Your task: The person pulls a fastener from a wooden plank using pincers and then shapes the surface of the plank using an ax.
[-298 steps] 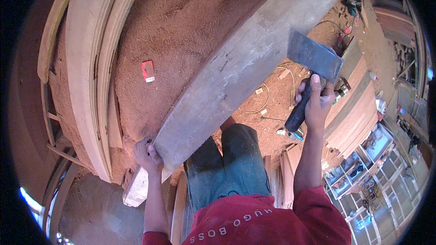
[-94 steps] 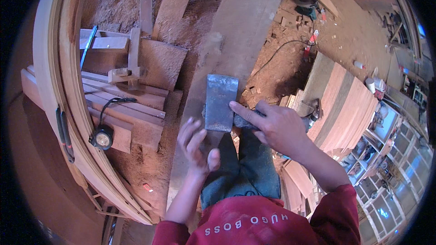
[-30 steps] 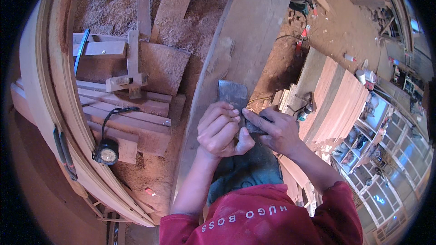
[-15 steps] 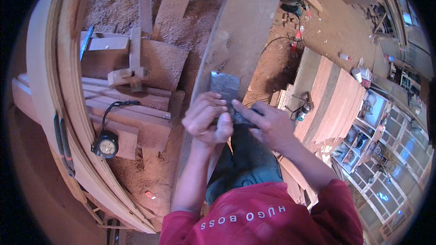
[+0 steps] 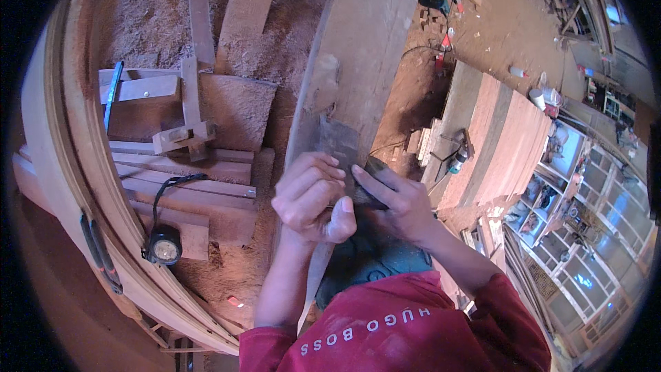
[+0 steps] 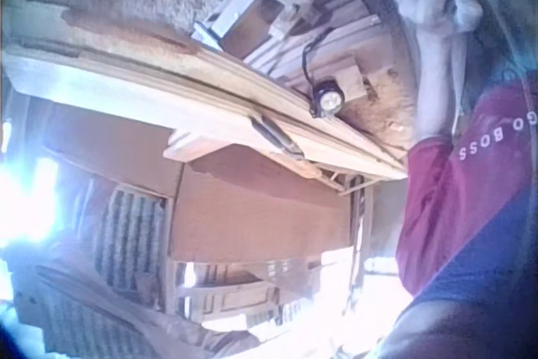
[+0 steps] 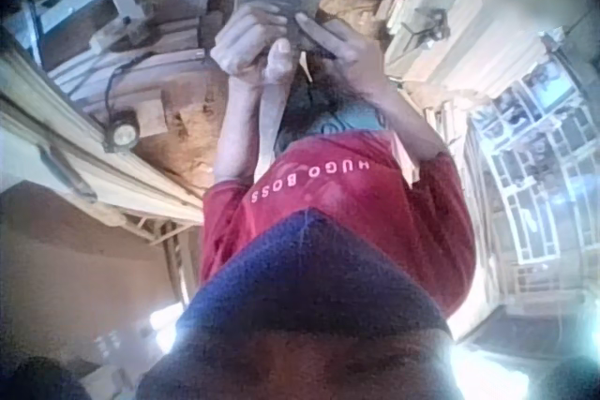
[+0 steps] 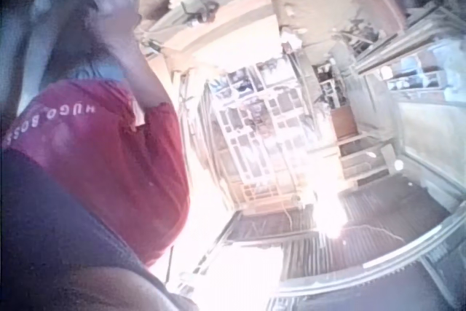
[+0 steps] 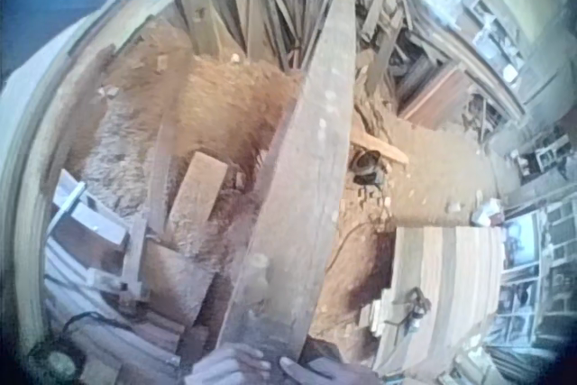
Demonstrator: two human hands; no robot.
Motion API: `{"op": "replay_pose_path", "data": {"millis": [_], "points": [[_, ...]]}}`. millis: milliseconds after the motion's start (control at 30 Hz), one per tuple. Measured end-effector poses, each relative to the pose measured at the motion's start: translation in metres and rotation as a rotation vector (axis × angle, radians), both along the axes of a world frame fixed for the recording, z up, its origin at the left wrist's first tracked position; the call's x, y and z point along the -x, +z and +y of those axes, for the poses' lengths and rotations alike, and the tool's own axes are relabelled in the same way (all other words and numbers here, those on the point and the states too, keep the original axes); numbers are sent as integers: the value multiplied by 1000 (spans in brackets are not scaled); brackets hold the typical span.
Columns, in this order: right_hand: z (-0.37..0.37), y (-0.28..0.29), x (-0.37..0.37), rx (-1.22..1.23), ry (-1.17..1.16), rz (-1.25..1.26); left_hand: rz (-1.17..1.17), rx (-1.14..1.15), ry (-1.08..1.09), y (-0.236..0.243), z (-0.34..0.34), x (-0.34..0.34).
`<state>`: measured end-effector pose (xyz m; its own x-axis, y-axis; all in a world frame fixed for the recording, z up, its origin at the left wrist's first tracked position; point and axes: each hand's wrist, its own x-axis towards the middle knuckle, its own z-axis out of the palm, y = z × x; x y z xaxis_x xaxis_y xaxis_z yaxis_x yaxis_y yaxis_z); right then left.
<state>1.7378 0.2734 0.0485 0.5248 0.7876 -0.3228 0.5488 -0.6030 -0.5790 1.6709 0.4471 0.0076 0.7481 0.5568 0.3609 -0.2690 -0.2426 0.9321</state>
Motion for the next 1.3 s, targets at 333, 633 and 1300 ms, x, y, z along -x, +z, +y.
{"op": "replay_pose_path", "data": {"millis": [333,633,1300], "points": [[-32,34,-86,63,249,-94,52,-163,-8,25,-45,-42],[-8,16,-176,-137,-452,649,105,-201,284,57,-43,-102],[35,1,-216,86,-123,588,462,-310,497,34,5,-104]]}}
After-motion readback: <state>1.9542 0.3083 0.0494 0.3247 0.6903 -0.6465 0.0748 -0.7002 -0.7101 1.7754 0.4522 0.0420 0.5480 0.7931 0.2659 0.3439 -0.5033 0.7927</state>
